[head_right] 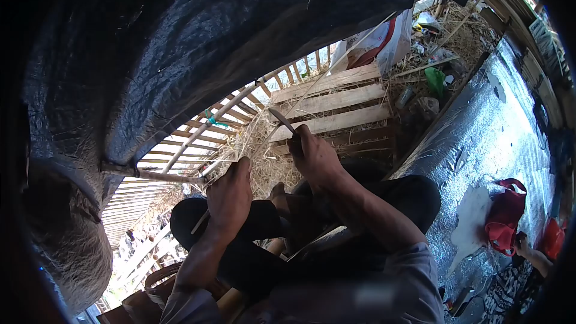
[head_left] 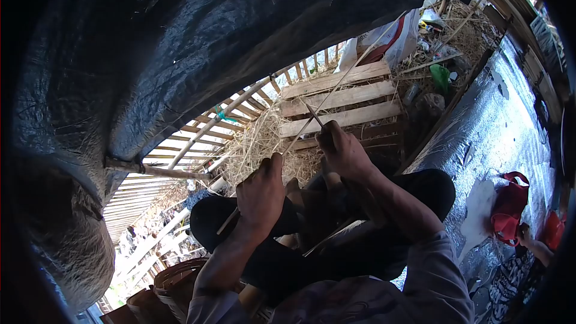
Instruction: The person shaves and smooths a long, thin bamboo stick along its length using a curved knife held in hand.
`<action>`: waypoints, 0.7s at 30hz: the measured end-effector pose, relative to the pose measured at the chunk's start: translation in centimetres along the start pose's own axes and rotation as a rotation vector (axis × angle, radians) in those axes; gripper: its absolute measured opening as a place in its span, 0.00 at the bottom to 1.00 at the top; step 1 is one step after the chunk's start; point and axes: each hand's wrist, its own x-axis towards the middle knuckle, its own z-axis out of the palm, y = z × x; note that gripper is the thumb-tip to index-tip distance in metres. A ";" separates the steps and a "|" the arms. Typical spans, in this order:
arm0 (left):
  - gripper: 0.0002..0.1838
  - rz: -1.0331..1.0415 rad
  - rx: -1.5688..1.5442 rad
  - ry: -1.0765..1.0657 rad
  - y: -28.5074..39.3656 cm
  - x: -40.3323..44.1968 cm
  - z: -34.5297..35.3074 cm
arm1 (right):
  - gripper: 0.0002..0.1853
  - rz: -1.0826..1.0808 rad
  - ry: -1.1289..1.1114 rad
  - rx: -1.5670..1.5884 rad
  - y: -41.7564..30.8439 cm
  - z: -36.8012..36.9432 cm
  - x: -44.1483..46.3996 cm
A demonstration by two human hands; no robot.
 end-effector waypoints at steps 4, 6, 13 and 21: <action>0.05 0.020 -0.065 0.010 0.1 -0.5 0.9 | 0.12 0.475 -0.166 0.787 -0.7 -1.8 0.7; 0.07 0.047 -0.131 0.006 0.5 -0.6 0.8 | 0.12 0.551 -0.076 0.891 -0.6 -2.2 1.2; 0.12 0.114 -0.402 -0.089 0.2 -1.0 1.9 | 0.13 0.608 0.114 0.856 0.1 -4.2 1.8; 0.18 0.110 -1.139 -0.310 1.1 -0.5 3.9 | 0.14 0.262 -0.165 0.677 -2.1 -5.3 1.6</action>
